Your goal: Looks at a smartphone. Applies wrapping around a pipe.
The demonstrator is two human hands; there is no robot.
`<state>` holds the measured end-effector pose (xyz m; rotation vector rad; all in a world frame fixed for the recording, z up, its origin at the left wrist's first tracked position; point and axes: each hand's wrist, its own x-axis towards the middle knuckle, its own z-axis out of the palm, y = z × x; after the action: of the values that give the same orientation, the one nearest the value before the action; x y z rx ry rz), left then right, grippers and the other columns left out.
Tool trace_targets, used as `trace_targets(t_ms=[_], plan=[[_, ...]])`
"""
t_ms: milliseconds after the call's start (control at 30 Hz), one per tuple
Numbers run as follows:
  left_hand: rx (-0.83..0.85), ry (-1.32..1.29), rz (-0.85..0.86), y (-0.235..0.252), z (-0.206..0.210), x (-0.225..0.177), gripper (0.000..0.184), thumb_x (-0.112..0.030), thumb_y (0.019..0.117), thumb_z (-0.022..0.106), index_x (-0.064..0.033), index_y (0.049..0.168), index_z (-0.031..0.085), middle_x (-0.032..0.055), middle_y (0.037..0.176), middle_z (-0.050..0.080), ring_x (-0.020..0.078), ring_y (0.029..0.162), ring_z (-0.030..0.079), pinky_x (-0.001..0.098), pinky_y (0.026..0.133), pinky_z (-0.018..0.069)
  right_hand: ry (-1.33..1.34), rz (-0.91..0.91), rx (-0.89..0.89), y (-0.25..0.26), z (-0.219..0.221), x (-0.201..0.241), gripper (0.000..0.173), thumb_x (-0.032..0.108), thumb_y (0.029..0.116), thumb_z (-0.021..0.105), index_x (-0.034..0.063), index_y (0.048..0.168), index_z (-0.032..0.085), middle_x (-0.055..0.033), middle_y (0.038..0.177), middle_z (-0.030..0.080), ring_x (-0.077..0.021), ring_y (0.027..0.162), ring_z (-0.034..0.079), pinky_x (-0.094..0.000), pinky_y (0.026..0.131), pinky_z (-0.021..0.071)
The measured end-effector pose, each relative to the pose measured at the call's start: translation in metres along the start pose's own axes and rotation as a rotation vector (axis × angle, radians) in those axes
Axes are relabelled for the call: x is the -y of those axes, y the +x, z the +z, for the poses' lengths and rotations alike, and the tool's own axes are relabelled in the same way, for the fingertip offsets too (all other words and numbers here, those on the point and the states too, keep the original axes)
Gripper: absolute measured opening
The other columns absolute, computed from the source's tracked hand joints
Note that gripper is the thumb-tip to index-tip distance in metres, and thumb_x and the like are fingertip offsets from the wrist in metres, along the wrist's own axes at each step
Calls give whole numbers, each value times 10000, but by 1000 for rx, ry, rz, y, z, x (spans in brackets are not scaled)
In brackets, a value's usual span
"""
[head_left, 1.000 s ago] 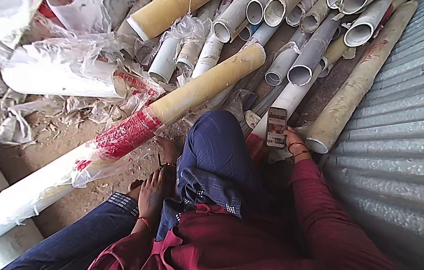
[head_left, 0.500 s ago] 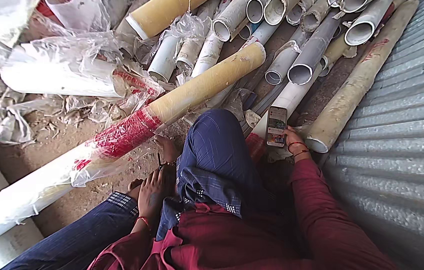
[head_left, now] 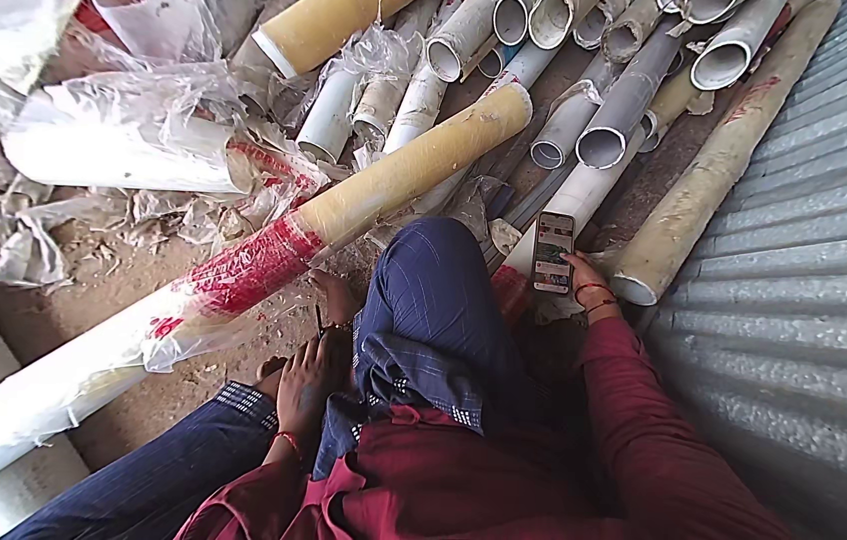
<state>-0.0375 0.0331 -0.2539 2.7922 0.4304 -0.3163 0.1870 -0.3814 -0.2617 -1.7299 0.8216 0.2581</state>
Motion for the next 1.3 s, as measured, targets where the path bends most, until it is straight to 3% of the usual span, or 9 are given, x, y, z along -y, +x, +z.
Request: trace_targets(t_ms=[167, 267, 400, 633, 900, 967, 1100, 1233, 1300], plan=[[11, -20, -40, 12, 11, 4, 431, -211, 1068, 472, 27, 1415, 566, 241, 1376, 629, 416, 1277, 612, 576, 1058, 454, -22, 7, -22, -6, 3, 4, 428, 263, 1078, 539, 18, 1429, 522, -188, 1443, 546, -249, 1309, 528, -423, 1090, 423], [61, -70, -56, 28, 7, -4, 440, -241, 1062, 513, 22, 1410, 569, 195, 1420, 614, 356, 1333, 584, 523, 1094, 437, -330, -115, -3, -6, 8, 4, 670, 351, 1000, 687, -47, 1474, 430, -295, 1438, 528, -372, 1335, 519, -516, 1124, 398], [40, -18, -30, 14, 15, 12, 436, -201, 1070, 475, 19, 1441, 545, 264, 1375, 618, 447, 1277, 601, 596, 1046, 457, -681, -113, -41, -13, 21, 11, 995, 412, 872, 832, -97, 1522, 276, -334, 1451, 496, -422, 1348, 522, -529, 1127, 406], [46, -56, -38, 17, 10, 7, 430, -207, 1071, 497, 12, 1436, 554, 213, 1421, 608, 386, 1307, 598, 555, 1083, 440, -969, -185, 83, -13, 5, 20, 1013, 307, 815, 877, -124, 1510, 279, -346, 1438, 496, -447, 1335, 529, -555, 1111, 420], [-7, 21, 19, 4, 20, 22, 423, -123, 1049, 511, 40, 1438, 533, 280, 1369, 615, 459, 1256, 612, 593, 1035, 464, -1149, -263, 225, -2, -23, 1, 1178, 339, 823, 861, -63, 1614, 85, -330, 1582, 351, -438, 1426, 449, -523, 1170, 376], [16, 13, 4, 4, 19, 22, 431, -131, 1051, 514, 40, 1448, 522, 281, 1383, 604, 457, 1276, 598, 594, 1050, 452, -1142, -418, 167, -5, -27, -12, 1137, 355, 836, 839, -59, 1617, 124, -330, 1596, 337, -456, 1465, 392, -545, 1213, 300], [23, -4, -8, 3, 13, 18, 424, -117, 1055, 510, 39, 1448, 523, 294, 1369, 607, 465, 1269, 599, 596, 1044, 455, -1002, -984, -125, -14, -36, -66, 783, 422, 857, 722, -44, 1456, 527, -337, 1517, 459, -583, 1361, 455, -713, 1109, 316], [16, -73, -23, 2, 14, 21, 437, -129, 1067, 479, 16, 1479, 501, 285, 1412, 581, 463, 1292, 584, 599, 1059, 447, -1042, -988, -165, -23, -39, -88, 663, 490, 947, 580, 58, 1451, 585, -332, 1557, 415, -598, 1395, 407, -742, 1112, 279], [-35, -210, -19, 1, 10, 26, 459, -106, 1048, 503, 14, 1490, 484, 312, 1394, 574, 505, 1274, 575, 645, 1045, 442, -897, -1017, -295, -31, -37, -78, 693, 470, 954, 532, -41, 1421, 569, -367, 1521, 433, -610, 1341, 452, -726, 1069, 326]])
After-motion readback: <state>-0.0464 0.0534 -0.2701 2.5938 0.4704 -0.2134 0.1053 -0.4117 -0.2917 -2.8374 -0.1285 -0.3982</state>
